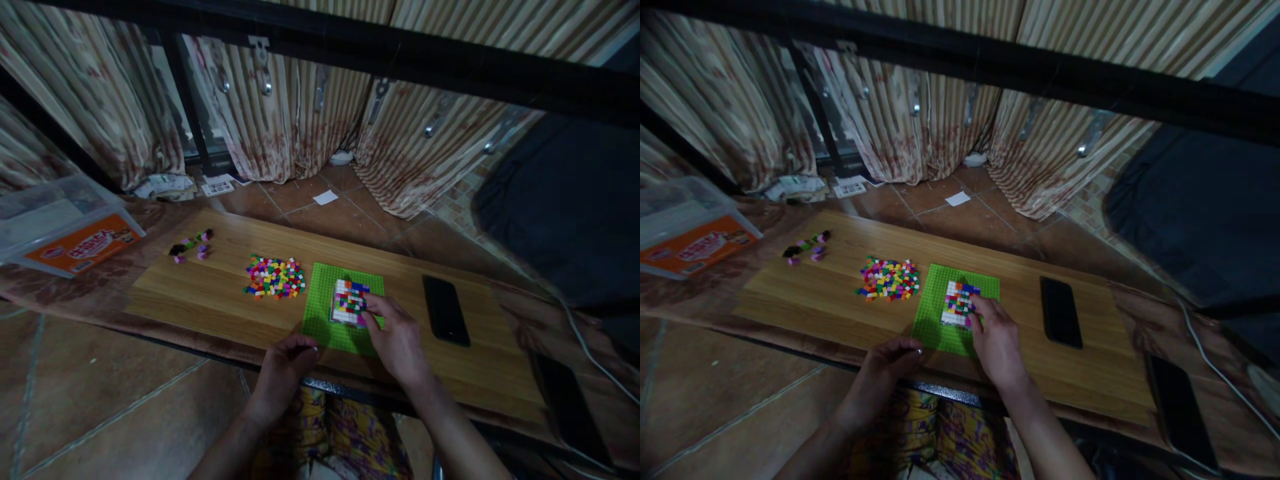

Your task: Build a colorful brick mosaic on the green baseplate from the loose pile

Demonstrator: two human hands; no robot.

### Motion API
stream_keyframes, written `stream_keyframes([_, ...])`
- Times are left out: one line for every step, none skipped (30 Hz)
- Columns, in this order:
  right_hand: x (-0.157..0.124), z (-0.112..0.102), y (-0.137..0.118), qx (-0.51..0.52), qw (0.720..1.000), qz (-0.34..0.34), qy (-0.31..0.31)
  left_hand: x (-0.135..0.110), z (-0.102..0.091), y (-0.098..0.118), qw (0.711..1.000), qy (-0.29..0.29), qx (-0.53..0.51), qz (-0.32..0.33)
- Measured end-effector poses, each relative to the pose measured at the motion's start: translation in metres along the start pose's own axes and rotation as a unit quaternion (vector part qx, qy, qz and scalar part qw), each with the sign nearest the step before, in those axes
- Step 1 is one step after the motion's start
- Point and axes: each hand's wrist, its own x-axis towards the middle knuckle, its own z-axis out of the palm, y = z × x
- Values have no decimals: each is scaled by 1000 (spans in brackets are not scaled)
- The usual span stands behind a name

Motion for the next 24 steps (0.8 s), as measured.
stream_keyframes([-2, -1, 1, 10, 1000, 22, 15, 0, 0, 0, 1000, 1, -3, -1])
stream_keyframes([-4, -1, 3, 21, 998, 46, 31, -1, -1, -1, 1000, 3, -6, -1])
stream_keyframes([-5, 1, 4, 36, 996, 69, 48, -1, -1, -1, 1000, 4, -7, -1])
stream_keyframes([-6, 3, 7, 56, 992, 94, 64, -1, -1, -1, 1000, 4, -7, -1])
stream_keyframes([-6, 6, 9, 81, 987, 117, 76, -1, -1, -2, 1000, 4, -4, -1])
stream_keyframes([-6, 10, 12, 106, 981, 139, 84, -1, 0, -2, 1000, 5, 2, 1])
stream_keyframes([-5, 15, 14, 131, 975, 158, 90, -1, 0, -2, 1000, 4, 7, 2])
stream_keyframes([-5, 20, 17, 152, 969, 173, 94, -1, 0, -2, 1000, 4, 12, 4])
stream_keyframes([-4, 24, 18, 167, 964, 183, 95, -1, 0, -3, 1000, 3, 14, 5])
stream_keyframes([-3, 28, 20, 177, 961, 190, 95, -1, 1, -3, 1000, 3, 15, 5])
stream_keyframes([-2, 31, 20, 185, 958, 196, 93, 0, 1, -3, 1000, 3, 14, 6])
stream_keyframes([-2, 33, 21, 194, 956, 201, 90, 0, 1, -4, 1000, 3, 13, 6])
stream_keyframes([-2, 34, 20, 206, 953, 205, 86, 0, 1, -4, 1000, 4, 14, 7])
stream_keyframes([-1, 35, 19, 220, 949, 209, 81, 0, 1, -3, 1000, 4, 15, 7])
stream_keyframes([-1, 35, 19, 235, 946, 212, 76, -1, 2, -3, 1000, 3, 16, 7])
stream_keyframes([-1, 35, 17, 249, 942, 214, 73, -1, 2, -3, 1000, 3, 17, 6])
stream_keyframes([-1, 35, 17, 260, 938, 216, 71, -1, 2, -2, 1000, 3, 18, 4])
stream_keyframes([-1, 36, 16, 269, 936, 216, 71, -1, 3, -1, 1000, 2, 18, 2])
stream_keyframes([-1, 36, 15, 277, 933, 217, 74, -1, 3, -1, 1000, 3, 18, 2])
stream_keyframes([-1, 37, 15, 284, 931, 217, 77, -1, 3, -1, 1000, 2, 19, 2])
stream_keyframes([-1, 38, 16, 291, 928, 217, 79, -1, 4, -1, 1000, 0, 22, 3])
stream_keyframes([-1, 40, 16, 298, 926, 216, 82, -1, 4, -1, 1000, -3, 26, 4])
stream_keyframes([-1, 41, 17, 303, 924, 215, 84, -1, 4, -2, 999, -6, 32, 9])
stream_keyframes([-1, 43, 17, 307, 923, 214, 86, -1, 5, -3, 999, -7, 38, 16])
